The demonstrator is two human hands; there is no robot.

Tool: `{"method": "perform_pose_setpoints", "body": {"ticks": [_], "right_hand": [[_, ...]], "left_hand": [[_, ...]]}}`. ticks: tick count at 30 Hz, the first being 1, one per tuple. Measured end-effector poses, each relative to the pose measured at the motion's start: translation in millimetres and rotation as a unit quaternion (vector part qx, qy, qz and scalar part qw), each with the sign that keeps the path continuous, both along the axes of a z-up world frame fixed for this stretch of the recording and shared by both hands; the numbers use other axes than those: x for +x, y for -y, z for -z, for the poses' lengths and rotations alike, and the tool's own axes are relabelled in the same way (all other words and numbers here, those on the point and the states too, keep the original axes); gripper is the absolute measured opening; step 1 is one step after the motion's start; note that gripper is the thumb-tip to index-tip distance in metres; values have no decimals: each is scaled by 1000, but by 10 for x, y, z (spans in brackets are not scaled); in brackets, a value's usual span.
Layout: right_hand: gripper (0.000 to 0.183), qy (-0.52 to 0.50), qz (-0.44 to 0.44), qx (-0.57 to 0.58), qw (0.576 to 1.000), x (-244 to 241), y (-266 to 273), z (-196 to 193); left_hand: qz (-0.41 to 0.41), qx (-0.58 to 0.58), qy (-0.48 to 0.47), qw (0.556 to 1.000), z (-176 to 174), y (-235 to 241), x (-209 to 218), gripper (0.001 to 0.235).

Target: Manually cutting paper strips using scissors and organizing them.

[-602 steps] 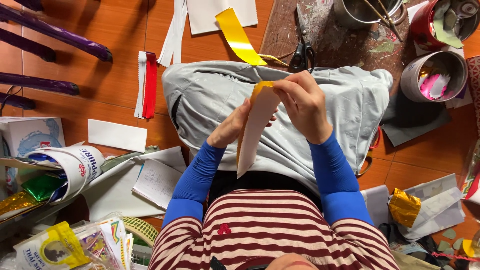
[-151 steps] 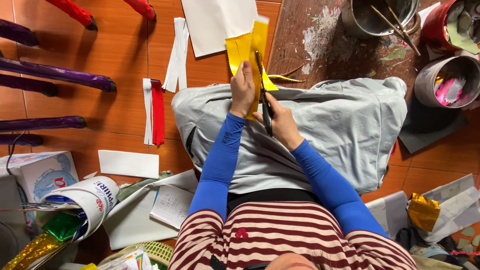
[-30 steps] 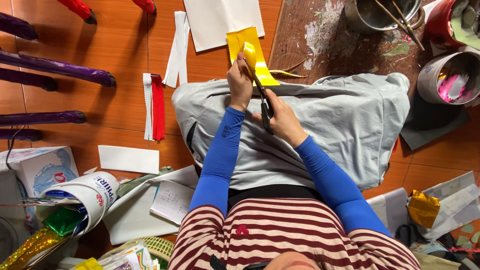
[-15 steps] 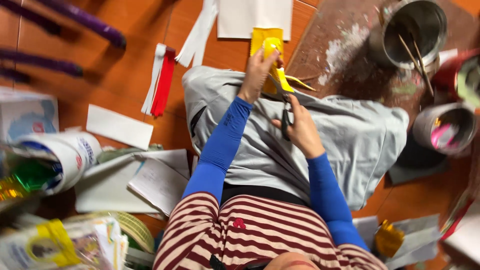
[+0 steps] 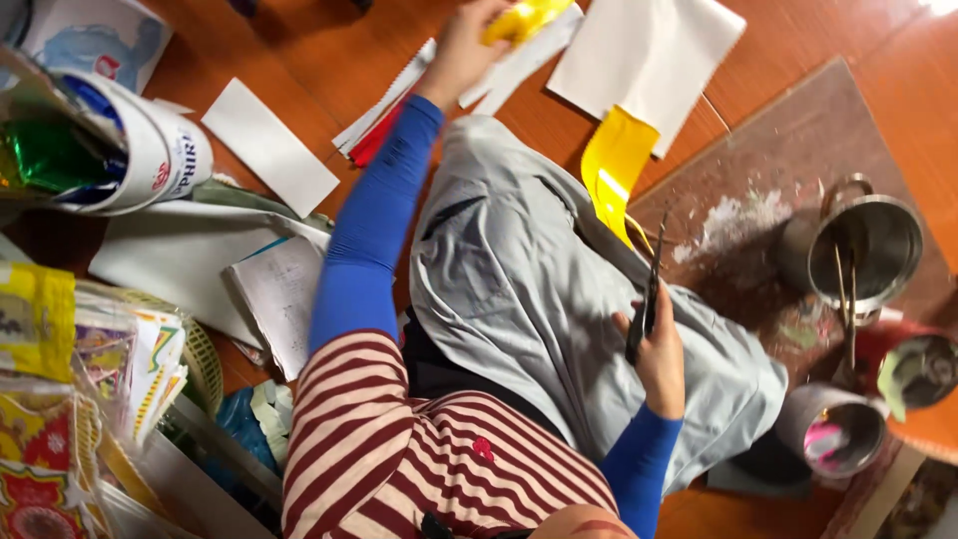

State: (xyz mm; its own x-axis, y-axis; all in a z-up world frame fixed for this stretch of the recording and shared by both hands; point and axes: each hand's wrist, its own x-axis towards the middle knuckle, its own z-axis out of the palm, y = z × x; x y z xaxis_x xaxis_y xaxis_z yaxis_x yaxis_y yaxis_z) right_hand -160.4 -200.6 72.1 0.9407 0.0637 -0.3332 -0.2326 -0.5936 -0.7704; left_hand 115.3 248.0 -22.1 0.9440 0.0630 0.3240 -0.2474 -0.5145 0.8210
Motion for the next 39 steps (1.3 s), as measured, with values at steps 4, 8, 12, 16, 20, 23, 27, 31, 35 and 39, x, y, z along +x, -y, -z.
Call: {"method": "perform_pose_setpoints", "body": {"ticks": [4, 8, 12, 16, 20, 23, 27, 31, 35, 39], "right_hand": [[81, -40, 6, -13, 999, 27, -69, -88], [79, -57, 6, -28, 998, 96, -206, -167], [80, -27, -8, -52, 998, 139, -207, -114], [85, -42, 0, -113, 993, 437, 22, -165], [54, 92, 20, -181, 979, 882, 576, 234], [50, 92, 51, -255, 961, 1145, 1005, 881], [68, 119, 71, -279, 950, 1240, 1219, 1514], [76, 97, 119, -275, 949, 1118, 1065, 1547], [75, 50, 103, -351, 929, 1117, 802, 1255], [56, 213, 18, -280, 936, 1129, 578, 1349]], "left_hand": [[-7, -40, -1, 999, -51, -885, -277, 38], [-79, 56, -109, 989, 580, -1546, -560, 35], [-254, 91, -295, 917, 946, -1753, -982, 37], [-346, 264, -254, 864, 751, -1467, -876, 75], [-174, 233, -159, 943, 483, -719, -409, 50], [-2, 177, -60, 982, 54, 401, -199, 35], [181, 154, -30, 971, -275, 1806, -240, 42], [174, 258, -238, 920, 348, 2373, -175, 56], [41, 239, -386, 890, 837, 2409, -219, 103], [20, 215, -428, 878, 1159, 2426, -236, 116]]}}
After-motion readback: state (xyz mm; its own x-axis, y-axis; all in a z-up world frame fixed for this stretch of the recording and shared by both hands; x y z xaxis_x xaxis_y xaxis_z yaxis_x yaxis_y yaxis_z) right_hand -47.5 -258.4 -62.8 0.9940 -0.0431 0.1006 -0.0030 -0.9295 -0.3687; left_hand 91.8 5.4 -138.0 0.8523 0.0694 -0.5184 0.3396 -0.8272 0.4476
